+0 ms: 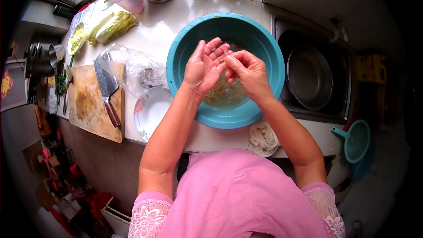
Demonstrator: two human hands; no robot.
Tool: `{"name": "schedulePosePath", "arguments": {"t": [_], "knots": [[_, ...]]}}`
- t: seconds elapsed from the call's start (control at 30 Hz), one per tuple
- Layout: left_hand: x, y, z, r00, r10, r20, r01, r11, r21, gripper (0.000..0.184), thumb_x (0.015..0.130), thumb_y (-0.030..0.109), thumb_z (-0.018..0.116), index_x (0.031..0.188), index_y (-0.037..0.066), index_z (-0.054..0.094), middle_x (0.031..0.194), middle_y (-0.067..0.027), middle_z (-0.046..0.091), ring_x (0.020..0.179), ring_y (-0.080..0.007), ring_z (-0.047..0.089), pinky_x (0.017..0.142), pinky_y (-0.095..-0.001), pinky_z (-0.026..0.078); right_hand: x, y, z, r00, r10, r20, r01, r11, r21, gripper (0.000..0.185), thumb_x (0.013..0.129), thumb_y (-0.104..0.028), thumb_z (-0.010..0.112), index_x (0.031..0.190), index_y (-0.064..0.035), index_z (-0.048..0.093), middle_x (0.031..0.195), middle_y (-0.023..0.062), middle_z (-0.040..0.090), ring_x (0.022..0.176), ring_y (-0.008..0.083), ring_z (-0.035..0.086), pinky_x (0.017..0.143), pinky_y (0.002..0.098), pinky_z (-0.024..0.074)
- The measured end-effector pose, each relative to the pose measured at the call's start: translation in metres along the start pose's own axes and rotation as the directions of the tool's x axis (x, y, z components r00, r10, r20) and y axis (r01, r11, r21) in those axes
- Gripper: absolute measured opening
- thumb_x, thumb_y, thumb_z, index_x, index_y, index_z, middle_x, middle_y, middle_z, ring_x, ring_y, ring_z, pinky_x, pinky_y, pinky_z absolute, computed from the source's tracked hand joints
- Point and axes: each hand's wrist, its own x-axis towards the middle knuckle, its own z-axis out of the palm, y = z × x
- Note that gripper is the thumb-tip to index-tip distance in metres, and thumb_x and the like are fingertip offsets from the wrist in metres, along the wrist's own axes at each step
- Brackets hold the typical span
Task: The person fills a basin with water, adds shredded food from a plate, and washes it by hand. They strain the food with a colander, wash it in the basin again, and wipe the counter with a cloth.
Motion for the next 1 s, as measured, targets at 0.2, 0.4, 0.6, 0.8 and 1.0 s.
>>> {"name": "schedulePosePath", "arguments": {"t": [0.2, 0.4, 0.6, 0.8, 1.0], "knots": [[-0.011, 0.011, 0.013, 0.988, 0.110, 0.112, -0.080, 0.966, -0.245, 0.070, 0.084, 0.060, 0.019, 0.122, 0.004, 0.036, 0.122, -0.0221, 0.039, 0.114, -0.0375, 0.036, 0.099, -0.0492, 0.026, -0.015, -0.005, -0.026, 0.978, 0.038, 0.207, 0.167, 0.453, -0.876, 0.023, 0.076, -0.022, 0.062, 0.077, 0.0011, 0.060, 0.065, 0.0129, 0.059, 0.056, 0.0199, 0.057, 0.055, 0.0299, 0.0463], [-0.014, 0.010, 0.023, 0.974, 0.131, 0.182, -0.100, 0.980, -0.169, 0.080, 0.078, 0.068, 0.017, 0.130, 0.007, 0.024, 0.127, -0.0233, 0.032, 0.117, -0.0382, 0.032, 0.100, -0.0500, 0.023, -0.020, -0.033, -0.002, 0.929, -0.221, 0.295, 0.368, 0.504, -0.781, 0.019, 0.074, -0.017, 0.064, 0.087, -0.0039, 0.061, 0.075, 0.0119, 0.059, 0.062, 0.0245, 0.056, 0.059, 0.0307, 0.0449], [-0.016, -0.002, 0.027, 0.971, 0.090, 0.220, -0.086, 0.996, -0.028, 0.080, 0.079, 0.068, 0.017, 0.132, 0.007, 0.020, 0.127, -0.0244, 0.033, 0.118, -0.0374, 0.032, 0.099, -0.0476, 0.026, -0.005, -0.026, 0.023, 0.863, -0.436, 0.255, 0.494, 0.625, -0.604, 0.016, 0.073, -0.007, 0.064, 0.088, -0.0025, 0.062, 0.071, 0.0082, 0.057, 0.058, 0.0153, 0.053, 0.055, 0.0252, 0.0434], [-0.015, 0.002, 0.023, 0.974, 0.089, 0.209, -0.066, 0.991, -0.114, 0.079, 0.079, 0.067, 0.020, 0.131, 0.008, 0.019, 0.126, -0.0247, 0.034, 0.118, -0.0365, 0.032, 0.098, -0.0470, 0.027, -0.013, -0.030, 0.016, 0.938, -0.289, 0.194, 0.347, 0.733, -0.585, 0.011, 0.074, -0.003, 0.062, 0.085, -0.0013, 0.063, 0.074, 0.0061, 0.059, 0.063, 0.0090, 0.054, 0.055, 0.0211, 0.0432], [-0.017, -0.007, 0.026, 0.970, 0.090, 0.225, -0.089, 0.996, -0.013, 0.078, 0.079, 0.067, 0.021, 0.130, 0.008, 0.021, 0.126, -0.0228, 0.034, 0.118, -0.0343, 0.033, 0.098, -0.0466, 0.029, -0.009, -0.020, 0.019, 0.909, -0.337, 0.245, 0.417, 0.722, -0.552, 0.013, 0.074, -0.005, 0.063, 0.086, -0.0011, 0.062, 0.074, 0.0060, 0.060, 0.065, 0.0109, 0.055, 0.058, 0.0229, 0.0442]]}}
